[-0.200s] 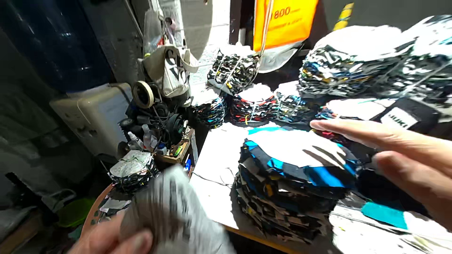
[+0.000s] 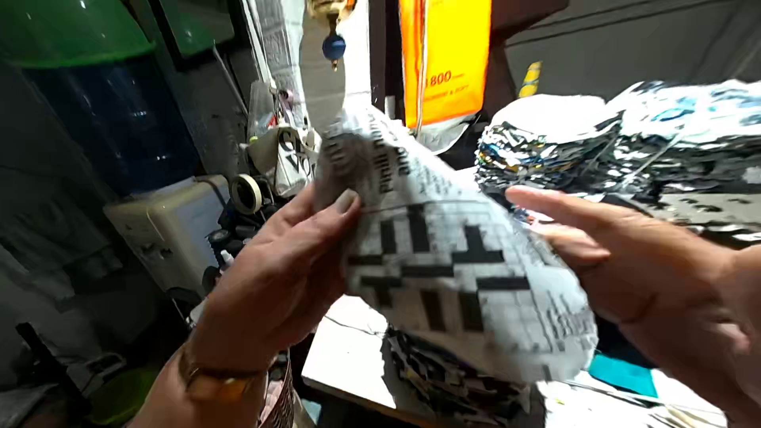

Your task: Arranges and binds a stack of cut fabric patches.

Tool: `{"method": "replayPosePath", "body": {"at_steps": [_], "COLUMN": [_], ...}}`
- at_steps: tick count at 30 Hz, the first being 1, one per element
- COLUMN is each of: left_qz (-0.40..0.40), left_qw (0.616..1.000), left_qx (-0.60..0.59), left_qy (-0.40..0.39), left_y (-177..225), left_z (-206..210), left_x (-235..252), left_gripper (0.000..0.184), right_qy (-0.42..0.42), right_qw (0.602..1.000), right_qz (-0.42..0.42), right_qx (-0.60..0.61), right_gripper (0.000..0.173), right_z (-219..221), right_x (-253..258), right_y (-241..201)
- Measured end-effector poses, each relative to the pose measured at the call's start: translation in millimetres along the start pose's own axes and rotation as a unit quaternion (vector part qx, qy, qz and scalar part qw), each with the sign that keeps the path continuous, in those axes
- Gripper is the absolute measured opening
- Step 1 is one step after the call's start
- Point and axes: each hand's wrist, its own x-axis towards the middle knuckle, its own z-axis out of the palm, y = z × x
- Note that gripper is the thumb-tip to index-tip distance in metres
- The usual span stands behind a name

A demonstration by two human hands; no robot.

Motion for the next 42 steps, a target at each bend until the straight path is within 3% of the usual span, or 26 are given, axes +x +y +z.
{"method": "replayPosePath", "body": {"at_steps": [3,5,6,7,9,12,14,19,24,30,33,36,39,42], "left_qz": [-0.030,-0.057,-0.071,-0.084,-0.099,-0.087,-0.093,-0.137,-0.158,-0.146,-0.140,-0.133,-0.137,-0.135], "left_qw": [0.998,0.996,0.995,0.993,0.988,0.978,0.972,0.929,0.932,0.951,0.954,0.949,0.943,0.941], "left_qx": [0.007,0.034,0.055,0.073,0.117,0.188,0.216,0.343,0.327,0.273,0.264,0.285,0.301,0.309], "left_qy": [-0.047,-0.052,-0.045,-0.038,-0.019,-0.003,-0.009,-0.015,0.005,0.008,0.015,0.018,0.015,0.011], "left_y": [-14,-29,-37,-45,-60,-78,-84,-99,-107,-116,-118,-116,-111,-107], "left_z": [12,15,16,15,11,1,-4,-19,-22,-24,-23,-21,-20,-18], "left_x": [38,55,62,68,74,74,70,55,52,45,41,39,36,31], "left_gripper": [0.024,0.023,0.025,0.029,0.047,0.074,0.080,0.056,0.044,0.040,0.037,0.037,0.036,0.038], "right_qy": [-0.010,0.093,0.160,0.222,0.269,0.272,0.264,0.258,0.279,0.240,0.214,0.196,0.115,-0.002], "right_qw": [0.984,0.968,0.963,0.958,0.955,0.960,0.962,0.954,0.943,0.933,0.901,0.880,0.890,0.896], "right_qz": [0.017,0.046,0.042,0.030,0.018,0.034,0.066,0.151,0.168,0.150,0.075,0.005,-0.042,-0.034], "right_qx": [0.177,0.226,0.213,0.181,0.125,0.052,0.012,-0.034,-0.069,-0.223,-0.370,-0.432,-0.439,-0.443], "right_gripper": [0.081,0.063,0.046,0.039,0.049,0.059,0.063,0.069,0.070,0.050,0.043,0.042,0.043,0.054], "right_z": [-3,-6,-8,-9,-15,-19,-20,-17,-11,-14,-17,-8,5,14], "right_x": [1,0,1,3,5,4,2,-6,-8,-13,-11,3,24,37], "right_y": [0,1,3,5,14,35,48,78,83,87,75,50,41,59]}}
